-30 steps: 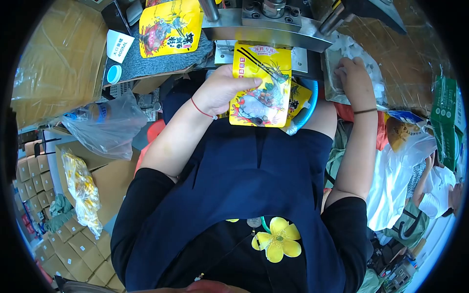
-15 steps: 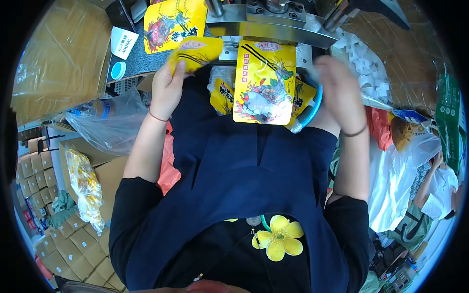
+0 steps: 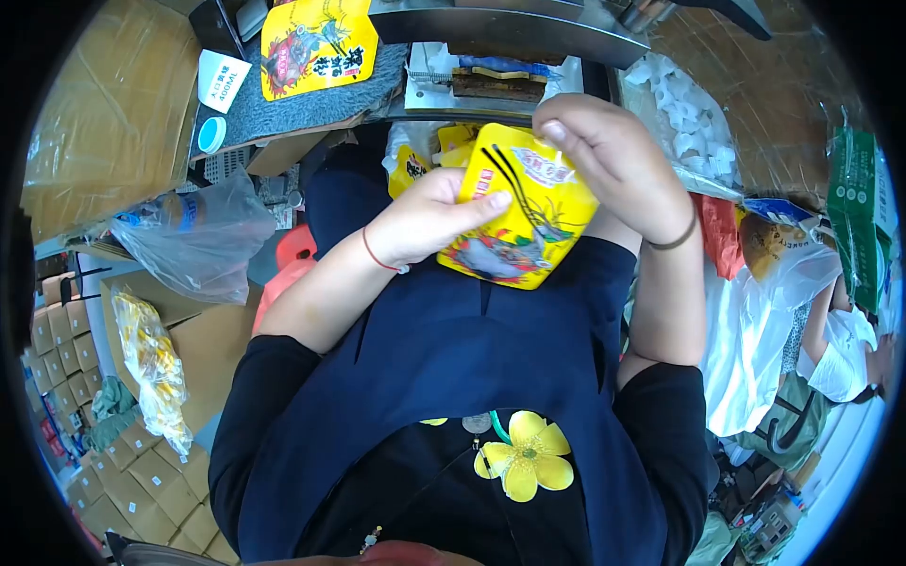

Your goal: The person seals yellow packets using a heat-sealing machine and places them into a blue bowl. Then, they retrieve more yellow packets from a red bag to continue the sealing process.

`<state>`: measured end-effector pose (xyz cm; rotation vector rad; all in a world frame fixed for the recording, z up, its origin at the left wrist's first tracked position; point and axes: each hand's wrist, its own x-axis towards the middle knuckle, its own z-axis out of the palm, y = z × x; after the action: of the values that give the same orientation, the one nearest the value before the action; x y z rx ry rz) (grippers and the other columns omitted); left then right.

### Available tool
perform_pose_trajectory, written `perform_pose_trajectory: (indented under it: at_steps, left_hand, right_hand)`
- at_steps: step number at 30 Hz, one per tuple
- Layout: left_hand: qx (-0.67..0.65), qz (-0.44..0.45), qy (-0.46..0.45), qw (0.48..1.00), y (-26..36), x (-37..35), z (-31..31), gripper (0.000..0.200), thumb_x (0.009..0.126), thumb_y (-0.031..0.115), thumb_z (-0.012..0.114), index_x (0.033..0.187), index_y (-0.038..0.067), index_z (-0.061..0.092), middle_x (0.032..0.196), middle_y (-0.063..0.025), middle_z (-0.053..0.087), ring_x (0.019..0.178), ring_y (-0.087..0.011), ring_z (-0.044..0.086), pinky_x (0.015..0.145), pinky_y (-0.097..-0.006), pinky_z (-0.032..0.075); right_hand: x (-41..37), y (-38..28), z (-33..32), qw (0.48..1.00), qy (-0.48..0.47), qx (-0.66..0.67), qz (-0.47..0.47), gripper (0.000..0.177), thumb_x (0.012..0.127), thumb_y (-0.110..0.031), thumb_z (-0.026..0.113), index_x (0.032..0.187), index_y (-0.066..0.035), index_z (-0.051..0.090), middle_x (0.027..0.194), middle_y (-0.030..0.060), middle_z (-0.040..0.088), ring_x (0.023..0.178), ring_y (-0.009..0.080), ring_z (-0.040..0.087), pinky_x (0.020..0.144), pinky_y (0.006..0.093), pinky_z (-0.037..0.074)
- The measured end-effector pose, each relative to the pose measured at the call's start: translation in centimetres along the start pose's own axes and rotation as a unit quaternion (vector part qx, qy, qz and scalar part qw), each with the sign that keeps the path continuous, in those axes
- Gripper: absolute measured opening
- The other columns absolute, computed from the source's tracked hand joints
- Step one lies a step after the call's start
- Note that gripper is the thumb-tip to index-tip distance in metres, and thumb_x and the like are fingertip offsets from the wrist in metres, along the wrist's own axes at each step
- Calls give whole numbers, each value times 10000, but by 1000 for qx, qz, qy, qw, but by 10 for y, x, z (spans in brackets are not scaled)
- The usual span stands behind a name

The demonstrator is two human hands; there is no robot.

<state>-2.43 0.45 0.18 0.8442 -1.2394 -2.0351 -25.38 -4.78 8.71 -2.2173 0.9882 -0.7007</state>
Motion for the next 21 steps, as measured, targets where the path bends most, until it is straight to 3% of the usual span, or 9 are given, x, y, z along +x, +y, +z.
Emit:
perform_pose_trajectory:
  at_steps: [4, 7, 12, 15, 16, 17, 18, 19, 21]
  left_hand:
    - [-36, -64, -16, 997, -6, 13, -6, 303, 941, 90, 699, 1215, -30, 649, 1158, -106, 719, 1028, -162, 693, 938, -317, 546]
    - [-104, -16, 36, 994, 1, 28, -27, 327, 893, 1, 697, 1211, -58, 641, 1164, -143, 720, 1006, -194, 717, 916, -337, 566]
    - [-171, -40, 15, 984, 19, 46, -56, 346, 910, 15, 687, 1239, -65, 614, 1176, -164, 709, 1031, -220, 713, 931, -351, 566]
    - [33, 128, 172, 976, 8, 47, -61, 370, 929, 105, 712, 1225, -39, 542, 1069, -105, 697, 942, -158, 674, 835, -299, 545]
    - [346, 179, 325, 862, 25, 39, -79, 383, 949, 160, 697, 1228, -15, 502, 1050, -93, 670, 931, -153, 642, 792, -299, 523]
    - [307, 176, 382, 854, 44, 32, -98, 380, 967, 177, 657, 1246, -11, 479, 1140, -163, 637, 1013, -245, 637, 846, -374, 519]
    - [481, 323, 435, 689, 57, 26, -122, 522, 957, 298, 636, 1335, -11, 452, 1214, -279, 579, 1144, -415, 586, 961, -463, 478]
    - [677, 313, 424, 514, 62, 19, -153, 637, 940, 336, 648, 1429, 5, 411, 1323, -304, 521, 1247, -453, 509, 1018, -498, 433]
    - [759, 226, 321, 519, 52, 2, -166, 555, 945, 320, 642, 1404, 44, 496, 1396, -264, 511, 1295, -441, 487, 1032, -507, 423]
  right_hand:
    - [-24, 26, -31, 926, 118, -347, 93, 314, 1020, -314, 550, 1147, -40, 639, 1020, 222, 675, 971, 397, 659, 797, 463, 523]
    - [-60, 84, -68, 833, 2, -455, 315, 339, 959, -340, 619, 1151, -60, 622, 1025, 248, 682, 956, 443, 654, 814, 506, 513]
    - [-45, 106, -58, 916, -13, -325, 234, 235, 899, -181, 663, 1081, -38, 626, 1032, 236, 673, 977, 438, 630, 833, 491, 493]
    - [-46, 119, -48, 953, 48, -263, 144, 181, 924, -110, 619, 1081, -22, 634, 1015, 212, 671, 1004, 418, 616, 846, 450, 491]
    - [-46, 117, -45, 952, 86, -261, 132, 187, 938, -124, 613, 1094, -22, 634, 1021, 214, 670, 1000, 413, 621, 845, 444, 492]
    - [-48, 115, -41, 950, 123, -258, 123, 195, 952, -138, 607, 1107, -22, 634, 1028, 216, 669, 996, 408, 625, 844, 438, 494]
    - [-53, 111, -38, 947, 157, -256, 116, 204, 966, -152, 600, 1119, -22, 634, 1034, 219, 667, 993, 403, 630, 842, 432, 495]
    - [-50, 88, -39, 931, 145, -240, 233, 225, 1003, -188, 572, 1129, -11, 631, 1074, 224, 663, 998, 383, 644, 846, 426, 500]
    - [-55, 78, -38, 933, 175, -228, 216, 231, 1012, -193, 559, 1132, -8, 627, 1094, 221, 662, 990, 380, 649, 840, 424, 507]
